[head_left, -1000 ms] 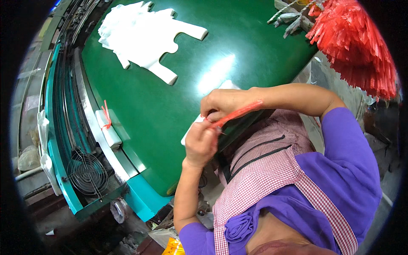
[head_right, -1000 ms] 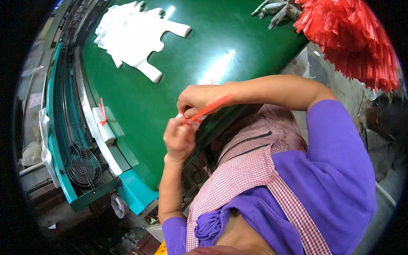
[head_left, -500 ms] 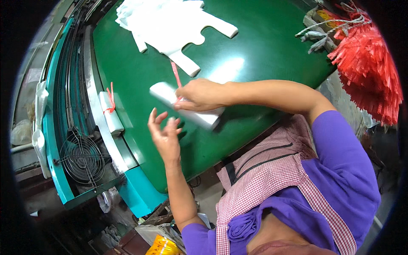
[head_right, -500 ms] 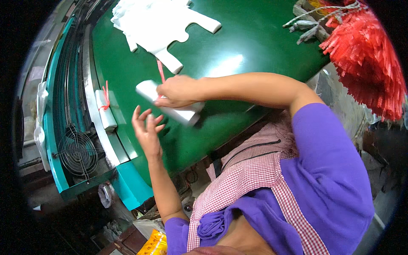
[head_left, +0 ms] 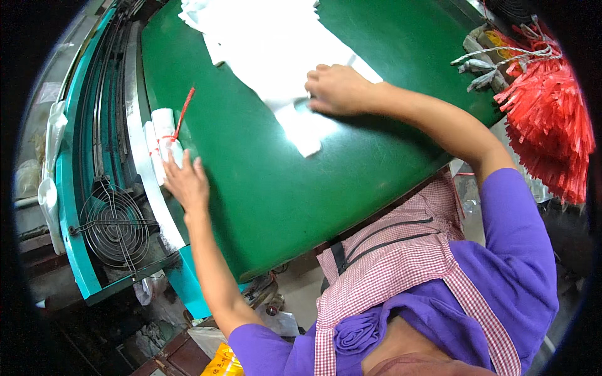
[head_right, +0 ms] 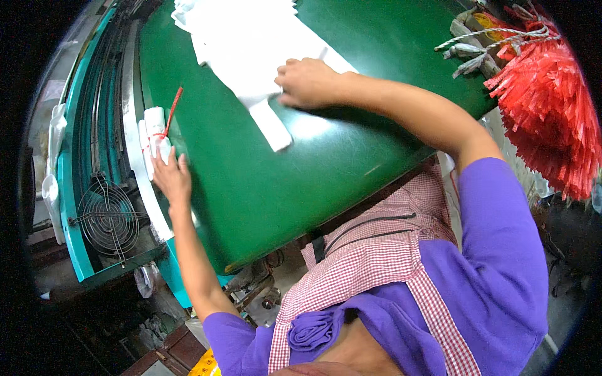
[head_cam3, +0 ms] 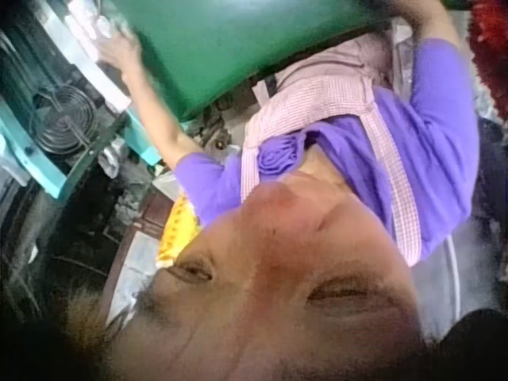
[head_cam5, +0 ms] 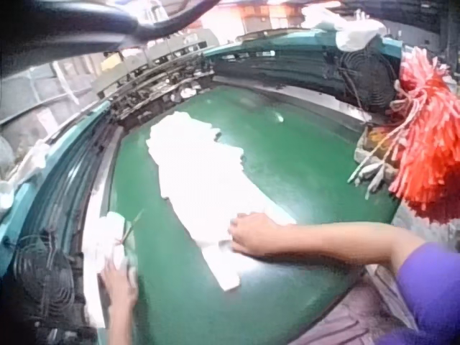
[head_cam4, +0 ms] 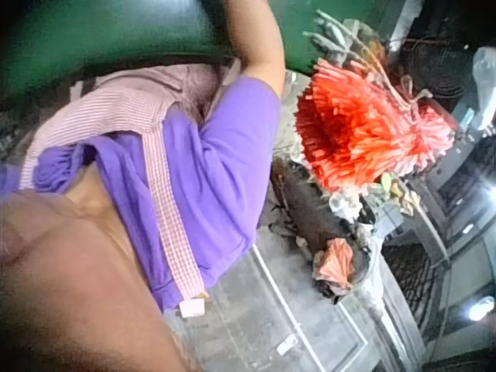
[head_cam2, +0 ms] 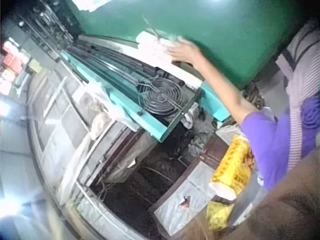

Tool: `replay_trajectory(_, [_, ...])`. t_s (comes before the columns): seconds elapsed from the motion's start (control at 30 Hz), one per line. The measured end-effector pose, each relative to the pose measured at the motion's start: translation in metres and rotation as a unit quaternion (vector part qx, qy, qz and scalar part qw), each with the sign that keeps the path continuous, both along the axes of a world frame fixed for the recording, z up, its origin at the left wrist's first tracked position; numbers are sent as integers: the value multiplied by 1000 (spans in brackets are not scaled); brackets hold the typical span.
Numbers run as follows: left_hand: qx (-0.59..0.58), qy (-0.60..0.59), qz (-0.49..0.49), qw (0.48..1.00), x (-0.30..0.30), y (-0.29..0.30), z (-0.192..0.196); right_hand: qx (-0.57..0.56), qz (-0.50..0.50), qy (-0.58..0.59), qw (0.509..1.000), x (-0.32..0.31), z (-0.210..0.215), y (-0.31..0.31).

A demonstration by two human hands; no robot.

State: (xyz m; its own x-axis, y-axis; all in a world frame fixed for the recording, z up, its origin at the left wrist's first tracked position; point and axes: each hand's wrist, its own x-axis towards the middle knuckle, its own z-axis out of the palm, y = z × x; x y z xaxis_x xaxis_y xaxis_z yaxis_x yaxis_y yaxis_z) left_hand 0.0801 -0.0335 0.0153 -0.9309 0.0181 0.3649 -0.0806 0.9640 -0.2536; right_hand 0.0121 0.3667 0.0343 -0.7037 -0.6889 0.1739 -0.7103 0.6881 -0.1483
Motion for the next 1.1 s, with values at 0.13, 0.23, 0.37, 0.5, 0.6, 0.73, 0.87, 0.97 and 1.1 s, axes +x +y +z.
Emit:
replay_trajectory(0.13, [210, -91, -313, 922, 78, 136, 24, 11, 64, -209, 976, 64, 29, 17])
replay_trajectory(0.23, [156, -313, -389, 852, 135, 180, 31, -27, 142, -89, 985, 76, -10, -2])
replay_trajectory(0.37, [135, -294, -381, 866, 149, 183, 18, -17, 34, 12, 999, 19, -42, -12])
replay_trajectory(0.5, [198, -240, -390, 867, 151, 180, 12, -74, 50, -55, 994, 19, -19, 3])
replay_trajectory(0.6, [215, -197, -398, 870, 155, 176, -1, -103, 113, -31, 988, 77, -4, 56])
replay_trajectory(0.73, [278, -183, -416, 846, 145, 171, 12, 3, 126, -142, 982, 153, 9, 128])
replay_trajectory(0.87, [467, -154, -376, 785, 111, 186, 11, -95, 121, -62, 986, 159, -14, 132])
replay_trajectory(0.97, [517, -202, -227, 800, 81, 219, 27, -184, 180, -91, 962, 141, -5, 125])
replay_trajectory(1.1, [226, -177, -358, 888, 51, 232, 10, -298, 99, -305, 899, 116, 16, 74])
